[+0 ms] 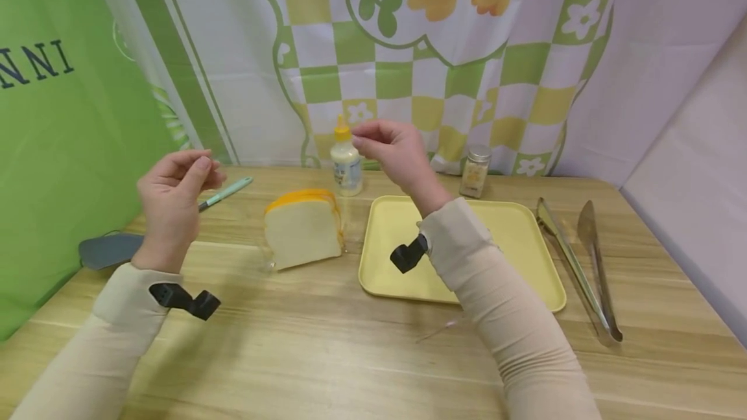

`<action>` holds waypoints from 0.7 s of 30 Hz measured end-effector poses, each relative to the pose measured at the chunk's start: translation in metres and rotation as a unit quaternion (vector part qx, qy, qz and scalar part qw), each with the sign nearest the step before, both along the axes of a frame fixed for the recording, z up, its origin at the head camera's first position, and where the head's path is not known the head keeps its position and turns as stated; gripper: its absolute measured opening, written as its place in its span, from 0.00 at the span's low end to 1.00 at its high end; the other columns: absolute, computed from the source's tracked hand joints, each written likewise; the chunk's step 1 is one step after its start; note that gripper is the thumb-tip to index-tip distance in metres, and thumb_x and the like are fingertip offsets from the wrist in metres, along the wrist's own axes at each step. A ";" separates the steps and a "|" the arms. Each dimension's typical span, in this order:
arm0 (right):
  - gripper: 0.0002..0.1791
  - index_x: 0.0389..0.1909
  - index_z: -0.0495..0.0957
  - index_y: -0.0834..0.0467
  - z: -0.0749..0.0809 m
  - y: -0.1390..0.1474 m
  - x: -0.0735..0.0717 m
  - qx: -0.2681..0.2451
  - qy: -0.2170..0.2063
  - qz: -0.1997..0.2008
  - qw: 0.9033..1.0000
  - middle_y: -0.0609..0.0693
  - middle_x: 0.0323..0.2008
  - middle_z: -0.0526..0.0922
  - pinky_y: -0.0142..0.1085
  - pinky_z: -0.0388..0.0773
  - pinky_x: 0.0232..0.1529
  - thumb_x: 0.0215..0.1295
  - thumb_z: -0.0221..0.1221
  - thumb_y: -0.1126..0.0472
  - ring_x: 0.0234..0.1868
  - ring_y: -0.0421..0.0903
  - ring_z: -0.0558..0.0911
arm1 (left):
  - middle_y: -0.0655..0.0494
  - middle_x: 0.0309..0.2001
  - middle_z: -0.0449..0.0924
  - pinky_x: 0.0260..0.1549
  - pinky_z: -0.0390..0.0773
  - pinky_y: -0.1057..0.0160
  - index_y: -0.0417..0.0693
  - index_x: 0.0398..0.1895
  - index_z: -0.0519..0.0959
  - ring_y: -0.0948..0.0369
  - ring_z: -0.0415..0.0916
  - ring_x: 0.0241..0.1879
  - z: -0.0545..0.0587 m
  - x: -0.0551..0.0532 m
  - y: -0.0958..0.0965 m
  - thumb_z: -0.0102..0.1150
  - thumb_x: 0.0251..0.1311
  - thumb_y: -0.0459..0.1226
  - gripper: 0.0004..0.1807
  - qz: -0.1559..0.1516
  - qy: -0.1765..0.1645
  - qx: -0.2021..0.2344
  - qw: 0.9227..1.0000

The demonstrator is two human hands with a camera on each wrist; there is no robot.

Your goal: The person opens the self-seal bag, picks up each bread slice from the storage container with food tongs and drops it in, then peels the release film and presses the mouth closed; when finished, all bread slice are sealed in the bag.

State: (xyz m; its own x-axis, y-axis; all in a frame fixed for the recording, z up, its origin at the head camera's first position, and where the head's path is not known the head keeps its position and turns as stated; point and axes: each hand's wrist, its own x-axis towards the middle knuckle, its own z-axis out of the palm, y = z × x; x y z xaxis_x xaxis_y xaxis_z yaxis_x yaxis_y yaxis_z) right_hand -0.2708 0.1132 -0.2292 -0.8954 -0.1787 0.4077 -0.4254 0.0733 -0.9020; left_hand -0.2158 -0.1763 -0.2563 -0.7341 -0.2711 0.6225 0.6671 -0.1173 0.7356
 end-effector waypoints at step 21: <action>0.25 0.24 0.85 0.52 -0.017 0.021 0.003 -0.082 0.108 0.185 0.973 0.45 0.29 0.85 0.30 0.80 0.36 0.53 0.49 0.83 0.32 0.39 0.82 | 0.52 0.32 0.82 0.34 0.80 0.69 0.25 0.32 0.78 0.62 0.79 0.30 -0.003 0.018 -0.024 0.51 0.54 0.16 0.07 -0.108 0.124 -0.134 0.977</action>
